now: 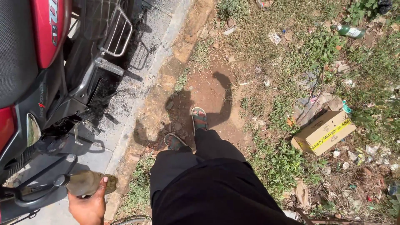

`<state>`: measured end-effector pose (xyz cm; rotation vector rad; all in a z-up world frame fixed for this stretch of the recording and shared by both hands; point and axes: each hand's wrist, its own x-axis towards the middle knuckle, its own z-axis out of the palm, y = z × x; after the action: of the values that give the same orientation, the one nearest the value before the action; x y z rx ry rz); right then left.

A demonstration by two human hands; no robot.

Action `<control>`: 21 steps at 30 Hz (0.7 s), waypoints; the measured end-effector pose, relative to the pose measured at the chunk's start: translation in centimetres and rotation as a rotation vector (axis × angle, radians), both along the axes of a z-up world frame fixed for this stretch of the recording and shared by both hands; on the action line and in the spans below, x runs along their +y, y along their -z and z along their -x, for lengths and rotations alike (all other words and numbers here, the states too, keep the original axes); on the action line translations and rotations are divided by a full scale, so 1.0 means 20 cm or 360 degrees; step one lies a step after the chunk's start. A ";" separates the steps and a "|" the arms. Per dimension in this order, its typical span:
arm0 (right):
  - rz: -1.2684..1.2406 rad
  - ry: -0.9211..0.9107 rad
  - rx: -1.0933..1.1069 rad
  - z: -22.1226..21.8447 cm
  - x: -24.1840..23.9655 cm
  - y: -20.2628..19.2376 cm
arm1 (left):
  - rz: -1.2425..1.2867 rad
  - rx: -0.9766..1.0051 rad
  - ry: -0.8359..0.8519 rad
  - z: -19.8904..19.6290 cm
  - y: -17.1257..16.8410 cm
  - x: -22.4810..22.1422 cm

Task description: Cleaning a motorcycle chain and surrounding engine components using a brush and liquid from a plastic bottle.

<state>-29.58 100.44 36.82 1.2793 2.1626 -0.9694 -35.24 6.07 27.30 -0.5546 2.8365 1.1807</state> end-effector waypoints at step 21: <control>0.1083 0.0990 0.0791 0.00 -1.39 0.54 | 0.0221 -0.0331 0.0182 0.16 -0.15 0.23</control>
<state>-29.57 72.55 25.96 1.4533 1.4568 -2.2314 -38.38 10.73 30.35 -0.4814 2.7438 0.8588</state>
